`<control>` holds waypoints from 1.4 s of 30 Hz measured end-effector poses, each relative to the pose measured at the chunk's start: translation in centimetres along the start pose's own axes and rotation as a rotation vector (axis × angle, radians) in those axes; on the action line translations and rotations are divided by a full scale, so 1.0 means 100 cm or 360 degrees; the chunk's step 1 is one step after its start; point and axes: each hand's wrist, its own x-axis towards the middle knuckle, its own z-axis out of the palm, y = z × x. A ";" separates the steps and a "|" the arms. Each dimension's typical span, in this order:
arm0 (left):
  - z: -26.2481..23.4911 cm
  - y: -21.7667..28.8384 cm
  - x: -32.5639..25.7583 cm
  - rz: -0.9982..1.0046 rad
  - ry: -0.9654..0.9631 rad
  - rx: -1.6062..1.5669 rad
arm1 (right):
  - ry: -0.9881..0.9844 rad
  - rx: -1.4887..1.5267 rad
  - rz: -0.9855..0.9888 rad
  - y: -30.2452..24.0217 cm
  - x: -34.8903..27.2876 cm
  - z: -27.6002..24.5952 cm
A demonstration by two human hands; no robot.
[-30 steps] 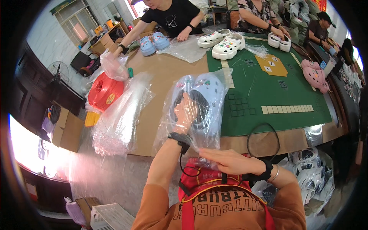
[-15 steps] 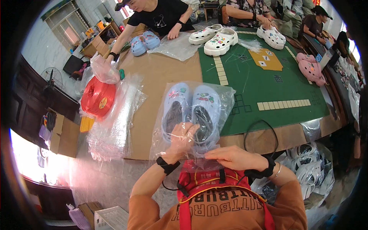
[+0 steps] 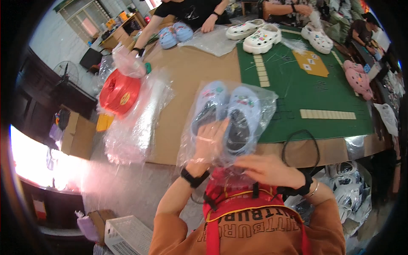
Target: Placing pairs of foam clogs into plastic bags and passing them down an assembly line.
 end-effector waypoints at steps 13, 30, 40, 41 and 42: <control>0.038 -0.011 0.056 -0.0274 -0.0360 0.0426 | 0.0306 -0.0501 -0.0508 -0.031 0.073 0.034; 0.019 -0.004 0.038 -0.0032 -0.0125 0.0511 | 0.0460 -0.0821 -0.0301 -0.007 0.101 0.019; 0.039 -0.013 0.033 -0.0168 -0.0204 0.0421 | 0.0367 -0.0453 -0.0424 -0.010 0.116 0.013; 0.049 -0.019 0.027 -0.0282 -0.0026 -0.0327 | 0.0573 -0.0454 -0.0243 -0.006 0.118 0.010; 0.051 -0.020 0.026 -0.0387 0.0147 -0.1084 | 0.0573 -0.0458 -0.0239 0.001 0.116 0.007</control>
